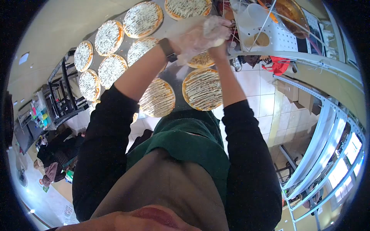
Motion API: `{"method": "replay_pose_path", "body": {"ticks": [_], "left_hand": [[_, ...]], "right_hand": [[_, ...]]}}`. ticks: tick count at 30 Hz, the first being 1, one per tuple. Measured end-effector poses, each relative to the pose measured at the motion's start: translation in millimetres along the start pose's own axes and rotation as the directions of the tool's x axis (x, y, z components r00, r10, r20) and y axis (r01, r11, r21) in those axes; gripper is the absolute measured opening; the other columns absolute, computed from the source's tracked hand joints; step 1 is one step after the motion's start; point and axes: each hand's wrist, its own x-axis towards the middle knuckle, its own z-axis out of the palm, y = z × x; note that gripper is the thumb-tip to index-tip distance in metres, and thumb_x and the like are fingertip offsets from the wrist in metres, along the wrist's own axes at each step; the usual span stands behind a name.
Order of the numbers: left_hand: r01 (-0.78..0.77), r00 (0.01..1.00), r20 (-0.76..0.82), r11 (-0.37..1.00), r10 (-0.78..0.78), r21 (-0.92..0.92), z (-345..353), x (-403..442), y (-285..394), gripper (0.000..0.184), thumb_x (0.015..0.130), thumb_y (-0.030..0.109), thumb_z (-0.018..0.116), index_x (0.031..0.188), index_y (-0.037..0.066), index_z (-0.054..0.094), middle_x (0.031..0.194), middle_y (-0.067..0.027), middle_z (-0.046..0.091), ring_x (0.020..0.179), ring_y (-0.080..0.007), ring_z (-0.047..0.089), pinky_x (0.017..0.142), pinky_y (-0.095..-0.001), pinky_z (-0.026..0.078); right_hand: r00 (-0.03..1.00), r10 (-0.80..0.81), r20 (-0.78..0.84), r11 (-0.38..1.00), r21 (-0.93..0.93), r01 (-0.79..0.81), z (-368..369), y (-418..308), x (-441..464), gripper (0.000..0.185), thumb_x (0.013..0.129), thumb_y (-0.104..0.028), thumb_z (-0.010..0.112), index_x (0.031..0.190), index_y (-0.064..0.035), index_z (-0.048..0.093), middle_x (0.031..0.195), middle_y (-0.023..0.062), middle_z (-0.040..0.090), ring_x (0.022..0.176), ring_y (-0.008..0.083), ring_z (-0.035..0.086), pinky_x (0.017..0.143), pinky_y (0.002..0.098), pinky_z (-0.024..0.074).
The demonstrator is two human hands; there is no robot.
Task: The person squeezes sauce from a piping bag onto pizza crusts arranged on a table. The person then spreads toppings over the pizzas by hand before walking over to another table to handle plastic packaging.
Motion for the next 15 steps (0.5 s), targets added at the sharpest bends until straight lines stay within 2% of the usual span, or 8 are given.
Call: {"method": "replay_pose_path", "body": {"ticks": [4, 7, 9, 10, 11, 12, 14, 15], "left_hand": [[0.385, 0.923, 0.115, 0.886, -0.367, -0.259, -39.5, 5.4, 41.4, 0.037, 0.081, 0.033, 0.049, 0.107, 0.007, 0.053, 0.094, -0.0122, 0.058, 0.085, -0.0268, 0.056, 0.076, -0.0336, 0.044], [0.442, 0.894, 0.119, 0.808, -0.432, -0.389, -42.0, 12.4, 52.7, 0.036, 0.082, 0.036, 0.048, 0.101, 0.006, 0.055, 0.09, -0.0125, 0.059, 0.08, -0.0294, 0.056, 0.073, -0.0354, 0.044], [0.567, 0.808, 0.395, 0.757, -0.437, -0.324, -44.3, 25.5, 64.0, 0.039, 0.084, 0.031, 0.051, 0.117, 0.011, 0.046, 0.11, -0.0069, 0.05, 0.102, -0.0162, 0.048, 0.09, -0.0269, 0.036], [0.566, 0.81, 0.39, 0.756, -0.438, -0.328, -27.7, 17.9, 48.7, 0.039, 0.084, 0.031, 0.051, 0.117, 0.011, 0.046, 0.11, -0.0069, 0.05, 0.102, -0.0162, 0.048, 0.09, -0.0269, 0.036], [0.329, 0.937, 0.202, 0.914, -0.285, -0.237, -0.5, 3.2, 19.2, 0.034, 0.083, 0.032, 0.048, 0.107, 0.008, 0.05, 0.1, -0.0102, 0.054, 0.09, -0.0237, 0.051, 0.079, -0.0309, 0.04], [0.08, 0.996, 0.036, 0.993, -0.077, -0.089, 15.3, -4.1, 2.9, 0.032, 0.082, 0.033, 0.046, 0.096, 0.005, 0.053, 0.09, -0.0136, 0.058, 0.077, -0.0313, 0.054, 0.067, -0.0348, 0.044], [0.177, 0.984, 0.077, 0.957, -0.163, -0.232, -23.7, 14.0, 43.9, 0.03, 0.082, 0.032, 0.045, 0.096, 0.006, 0.053, 0.092, -0.0134, 0.057, 0.08, -0.0311, 0.053, 0.069, -0.0346, 0.044], [0.275, 0.961, 0.133, 0.891, -0.243, -0.362, -38.8, 21.5, 59.5, 0.028, 0.082, 0.03, 0.045, 0.096, 0.007, 0.053, 0.093, -0.0133, 0.056, 0.083, -0.0309, 0.052, 0.071, -0.0345, 0.043]], "right_hand": [[0.954, -0.205, -0.22, 0.975, 0.037, 0.218, 60.2, -31.9, -12.6, 0.04, 0.069, -0.021, 0.06, 0.105, -0.0081, 0.049, 0.107, 0.0141, 0.049, 0.098, 0.0308, 0.047, 0.088, 0.0411, 0.0358], [1.0, 0.008, 0.001, 0.999, 0.041, -0.008, 23.3, -20.7, -5.1, 0.053, 0.073, -0.009, 0.059, 0.12, -0.0025, 0.035, 0.119, 0.013, 0.043, 0.111, 0.0245, 0.042, 0.094, 0.0313, 0.0321], [0.997, 0.019, 0.073, 0.974, 0.222, -0.035, 4.8, 36.9, 2.7, 0.049, 0.073, -0.008, 0.059, 0.117, -0.0028, 0.038, 0.117, 0.0127, 0.045, 0.109, 0.0247, 0.043, 0.093, 0.0318, 0.0333], [0.989, 0.024, 0.145, 0.915, 0.394, -0.08, 0.8, 53.3, 5.3, 0.045, 0.073, -0.008, 0.058, 0.114, -0.0031, 0.041, 0.116, 0.0124, 0.046, 0.108, 0.0248, 0.044, 0.092, 0.0323, 0.0346], [0.989, 0.022, 0.148, 0.918, 0.389, -0.079, -0.9, 44.5, 3.2, 0.045, 0.073, -0.008, 0.058, 0.114, -0.0031, 0.041, 0.116, 0.0124, 0.046, 0.108, 0.0248, 0.044, 0.092, 0.0323, 0.0346], [0.999, -0.016, 0.039, 0.988, 0.157, 0.009, -1.5, 25.5, -1.9, 0.041, 0.073, -0.007, 0.057, 0.112, -0.0029, 0.044, 0.114, 0.0122, 0.048, 0.107, 0.0247, 0.045, 0.092, 0.0329, 0.0347], [0.995, -0.08, -0.06, 0.993, -0.091, 0.074, 8.7, -15.4, -11.3, 0.037, 0.073, -0.007, 0.055, 0.109, -0.0028, 0.047, 0.112, 0.012, 0.049, 0.106, 0.0246, 0.046, 0.092, 0.0335, 0.0348], [0.936, -0.325, -0.132, 0.935, -0.194, 0.297, 19.3, -36.5, -14.4, 0.039, 0.077, -0.018, 0.052, 0.113, -0.0052, 0.044, 0.114, 0.0124, 0.046, 0.11, 0.0254, 0.041, 0.095, 0.0379, 0.0305]]}}
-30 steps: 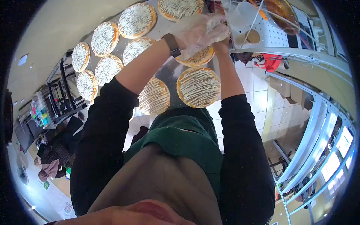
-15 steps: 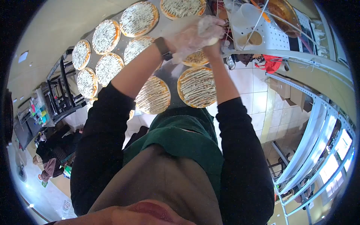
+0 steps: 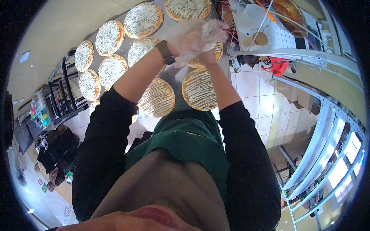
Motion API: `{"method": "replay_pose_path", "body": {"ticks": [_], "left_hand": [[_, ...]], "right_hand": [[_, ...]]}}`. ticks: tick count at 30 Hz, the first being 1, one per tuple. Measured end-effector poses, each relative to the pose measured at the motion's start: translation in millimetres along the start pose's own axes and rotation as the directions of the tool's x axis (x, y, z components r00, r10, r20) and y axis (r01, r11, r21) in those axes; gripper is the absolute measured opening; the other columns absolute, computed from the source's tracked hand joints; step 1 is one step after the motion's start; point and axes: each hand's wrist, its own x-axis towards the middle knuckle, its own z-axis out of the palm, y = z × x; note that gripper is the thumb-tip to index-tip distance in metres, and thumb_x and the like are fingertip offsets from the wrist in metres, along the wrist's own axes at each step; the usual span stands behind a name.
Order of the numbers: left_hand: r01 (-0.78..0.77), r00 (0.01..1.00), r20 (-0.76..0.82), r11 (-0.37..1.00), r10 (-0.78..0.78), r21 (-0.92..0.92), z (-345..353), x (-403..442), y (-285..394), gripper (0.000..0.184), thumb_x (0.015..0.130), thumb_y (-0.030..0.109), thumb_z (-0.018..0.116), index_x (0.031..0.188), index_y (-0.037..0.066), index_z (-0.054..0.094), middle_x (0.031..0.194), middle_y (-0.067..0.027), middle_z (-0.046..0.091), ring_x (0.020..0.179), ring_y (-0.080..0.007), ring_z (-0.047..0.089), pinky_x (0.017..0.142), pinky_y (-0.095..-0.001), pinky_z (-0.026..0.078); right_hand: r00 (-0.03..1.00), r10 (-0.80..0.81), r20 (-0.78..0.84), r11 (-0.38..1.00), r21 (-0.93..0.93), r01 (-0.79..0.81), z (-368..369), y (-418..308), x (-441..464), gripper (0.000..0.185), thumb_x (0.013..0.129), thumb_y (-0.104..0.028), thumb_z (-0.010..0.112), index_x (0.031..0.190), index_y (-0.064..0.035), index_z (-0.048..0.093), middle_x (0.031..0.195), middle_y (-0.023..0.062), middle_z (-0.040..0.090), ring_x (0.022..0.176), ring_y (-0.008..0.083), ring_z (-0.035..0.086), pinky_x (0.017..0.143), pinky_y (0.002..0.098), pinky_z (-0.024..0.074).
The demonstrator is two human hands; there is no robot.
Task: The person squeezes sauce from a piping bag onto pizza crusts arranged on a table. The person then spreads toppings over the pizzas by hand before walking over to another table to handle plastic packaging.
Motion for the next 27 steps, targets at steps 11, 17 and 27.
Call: {"method": "replay_pose_path", "body": {"ticks": [11, 17, 27], "left_hand": [[-0.093, 0.992, 0.094, 0.994, 0.088, 0.058, 18.1, -4.9, -33.5, 0.03, 0.081, 0.027, 0.047, 0.105, 0.01, 0.052, 0.099, -0.0117, 0.055, 0.09, -0.0282, 0.051, 0.08, -0.0357, 0.041], [0.111, 0.991, 0.086, 0.984, -0.099, -0.141, 14.1, -13.2, -39.6, 0.031, 0.079, 0.026, 0.049, 0.105, 0.008, 0.052, 0.098, -0.0116, 0.055, 0.089, -0.0286, 0.052, 0.079, -0.0343, 0.041], [-0.017, 0.991, 0.132, 0.996, 0.005, 0.084, 14.3, -23.0, -31.0, 0.036, 0.078, 0.025, 0.054, 0.11, 0.007, 0.05, 0.108, -0.01, 0.052, 0.098, -0.0221, 0.048, 0.088, -0.0318, 0.036]], "right_hand": [[0.916, 0.309, 0.256, 0.881, 0.285, -0.377, -39.4, 22.6, 3.3, 0.05, 0.074, -0.022, 0.056, 0.119, -0.0069, 0.039, 0.121, 0.0155, 0.04, 0.116, 0.0309, 0.033, 0.099, 0.0448, 0.0213], [0.928, 0.29, 0.232, 0.945, 0.082, -0.316, -8.3, -23.1, -5.0, 0.043, 0.074, -0.017, 0.057, 0.114, -0.007, 0.043, 0.119, 0.0137, 0.042, 0.114, 0.0262, 0.036, 0.099, 0.0434, 0.0235], [0.9, 0.431, 0.067, 0.811, 0.408, -0.419, -14.0, 5.1, -26.0, 0.037, 0.075, -0.014, 0.056, 0.11, -0.0079, 0.046, 0.11, 0.0105, 0.049, 0.102, 0.0237, 0.047, 0.091, 0.0404, 0.0356]]}}
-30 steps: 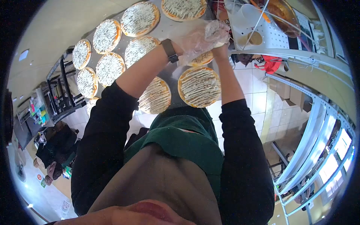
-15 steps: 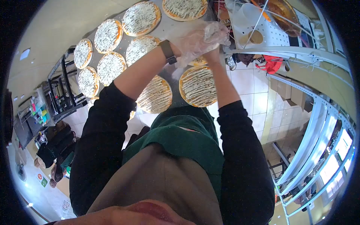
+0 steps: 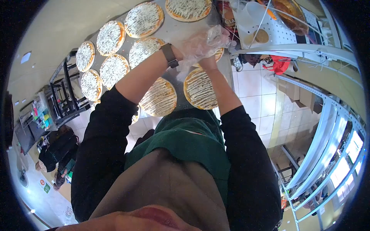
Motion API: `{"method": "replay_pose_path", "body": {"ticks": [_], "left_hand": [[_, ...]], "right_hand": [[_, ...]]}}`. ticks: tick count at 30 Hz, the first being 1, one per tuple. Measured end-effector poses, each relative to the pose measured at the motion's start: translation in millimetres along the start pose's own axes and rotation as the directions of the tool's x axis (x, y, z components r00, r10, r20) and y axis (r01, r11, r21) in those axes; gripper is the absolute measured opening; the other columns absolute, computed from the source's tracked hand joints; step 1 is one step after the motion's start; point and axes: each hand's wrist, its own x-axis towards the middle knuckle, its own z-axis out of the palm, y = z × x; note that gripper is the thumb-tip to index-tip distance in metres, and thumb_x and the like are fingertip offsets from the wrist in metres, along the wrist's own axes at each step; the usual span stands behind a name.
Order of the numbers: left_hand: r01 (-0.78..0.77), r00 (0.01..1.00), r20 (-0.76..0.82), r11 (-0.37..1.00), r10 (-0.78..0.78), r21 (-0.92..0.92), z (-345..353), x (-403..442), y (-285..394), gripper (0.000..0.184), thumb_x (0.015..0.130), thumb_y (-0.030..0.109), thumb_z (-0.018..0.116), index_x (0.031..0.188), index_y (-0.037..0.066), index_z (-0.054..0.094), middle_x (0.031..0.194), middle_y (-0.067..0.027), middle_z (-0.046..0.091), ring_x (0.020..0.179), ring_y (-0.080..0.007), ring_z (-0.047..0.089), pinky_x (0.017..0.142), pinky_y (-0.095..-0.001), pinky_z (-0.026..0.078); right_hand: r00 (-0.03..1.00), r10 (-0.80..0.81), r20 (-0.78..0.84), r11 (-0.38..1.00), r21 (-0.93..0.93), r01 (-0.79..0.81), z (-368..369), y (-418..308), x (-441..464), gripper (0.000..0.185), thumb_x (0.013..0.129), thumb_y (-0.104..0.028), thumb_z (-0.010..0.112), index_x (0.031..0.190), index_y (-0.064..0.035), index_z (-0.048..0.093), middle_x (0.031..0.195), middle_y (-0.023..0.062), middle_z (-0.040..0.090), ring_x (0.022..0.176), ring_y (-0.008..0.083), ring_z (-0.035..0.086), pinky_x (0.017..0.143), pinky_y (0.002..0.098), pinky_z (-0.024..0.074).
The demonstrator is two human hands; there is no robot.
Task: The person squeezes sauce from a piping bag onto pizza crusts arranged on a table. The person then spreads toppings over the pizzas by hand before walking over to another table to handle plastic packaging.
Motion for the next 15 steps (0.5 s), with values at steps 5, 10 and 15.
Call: {"method": "replay_pose_path", "body": {"ticks": [5, 10, 15], "left_hand": [[0.051, 0.997, 0.069, 0.975, -0.036, -0.217, -13.4, 0.6, 30.1, 0.044, 0.076, 0.025, 0.057, 0.115, 0.006, 0.048, 0.109, -0.007, 0.052, 0.099, -0.0166, 0.046, 0.091, -0.0297, 0.034], [0.077, 0.996, 0.032, 0.985, -0.083, 0.157, -5.1, 3.1, 29.9, 0.044, 0.077, 0.026, 0.057, 0.115, 0.007, 0.047, 0.107, -0.0078, 0.052, 0.101, -0.0173, 0.047, 0.09, -0.0308, 0.035], [0.011, 1.0, 0.004, 1.0, -0.011, 0.02, 24.9, 0.8, -48.1, 0.038, 0.079, 0.026, 0.056, 0.111, 0.006, 0.048, 0.108, -0.0071, 0.052, 0.1, -0.0176, 0.048, 0.089, -0.0294, 0.037]], "right_hand": [[0.979, 0.157, 0.129, 0.912, 0.361, -0.193, -11.2, -13.8, 7.0, 0.035, 0.077, -0.015, 0.053, 0.111, -0.0082, 0.046, 0.11, 0.0115, 0.049, 0.104, 0.0259, 0.046, 0.093, 0.044, 0.0326], [0.995, -0.088, 0.036, 0.995, 0.044, 0.086, -11.8, -5.9, 1.1, 0.035, 0.075, -0.015, 0.057, 0.107, -0.0077, 0.046, 0.105, 0.0101, 0.051, 0.101, 0.0249, 0.048, 0.089, 0.0413, 0.0372], [0.995, -0.083, -0.056, 0.989, -0.126, 0.075, -6.4, -12.3, 3.8, 0.041, 0.069, -0.01, 0.064, 0.106, -0.003, 0.048, 0.101, 0.0111, 0.054, 0.097, 0.0218, 0.051, 0.086, 0.0357, 0.0389]]}}
